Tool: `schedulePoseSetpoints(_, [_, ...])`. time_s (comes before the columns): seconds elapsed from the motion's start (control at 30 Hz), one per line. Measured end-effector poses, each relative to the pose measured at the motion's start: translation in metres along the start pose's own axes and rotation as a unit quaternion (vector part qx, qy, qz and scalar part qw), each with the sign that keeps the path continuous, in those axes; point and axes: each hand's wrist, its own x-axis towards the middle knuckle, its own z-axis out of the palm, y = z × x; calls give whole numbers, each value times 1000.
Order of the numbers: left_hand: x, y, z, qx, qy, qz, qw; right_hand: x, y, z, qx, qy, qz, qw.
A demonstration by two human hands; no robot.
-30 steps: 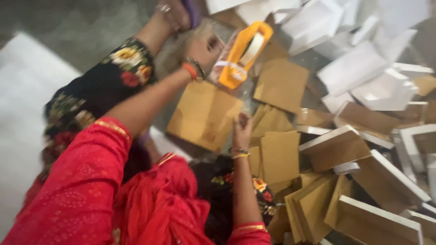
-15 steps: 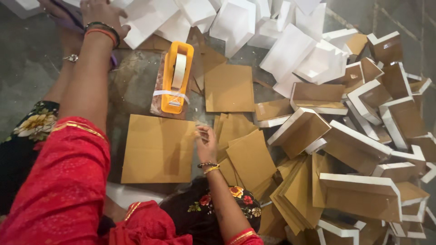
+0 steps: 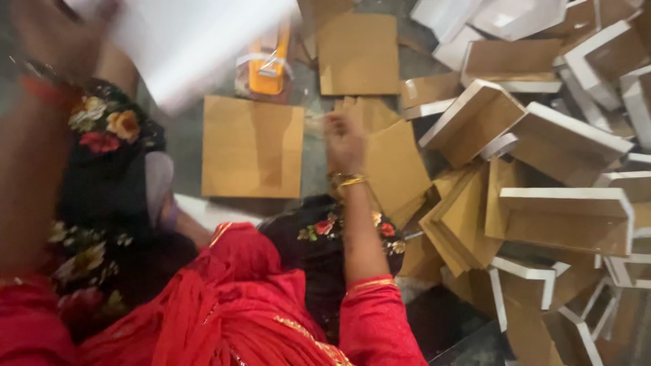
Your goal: The person sits on the floor and assembles small rectangular boxes by inserting white foam inserts into brown cardboard shells. They use a tape dispenser to apply clear tape to the seams of the boxes, securing the components together. The person handles the boxes one at a time, repeating the process of insertion and taping.
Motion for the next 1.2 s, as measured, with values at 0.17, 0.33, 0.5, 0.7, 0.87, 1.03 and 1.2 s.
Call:
schedulePoseSetpoints(0.17, [-119, 47, 47, 226, -79, 168, 956, 3, 108, -122, -220, 3, 54, 974])
schedulePoseSetpoints(0.33, [-147, 25, 83, 79, -113, 67, 988, -15, 142, -67, -444, -204, 186, 853])
schedulePoseSetpoints(0.5, [-153, 14, 80, 158, -154, 72, 973, -41, 9, -35, -486, -257, 261, 794])
schedulePoseSetpoints(0.7, [-152, 23, 77, 162, -123, 97, 974, -41, 32, -56, -378, -184, 80, 904])
schedulePoseSetpoints(0.87, [-146, 28, 72, 171, -121, 84, 974, -41, 17, -91, -371, -19, 166, 914])
schedulePoseSetpoints(1.03, [-148, 22, 72, 167, -150, 81, 971, -36, 46, -102, -374, 22, 120, 919])
schedulePoseSetpoints(1.2, [-145, 21, 75, 167, -151, 119, 967, -33, 137, -88, -350, -64, 130, 926])
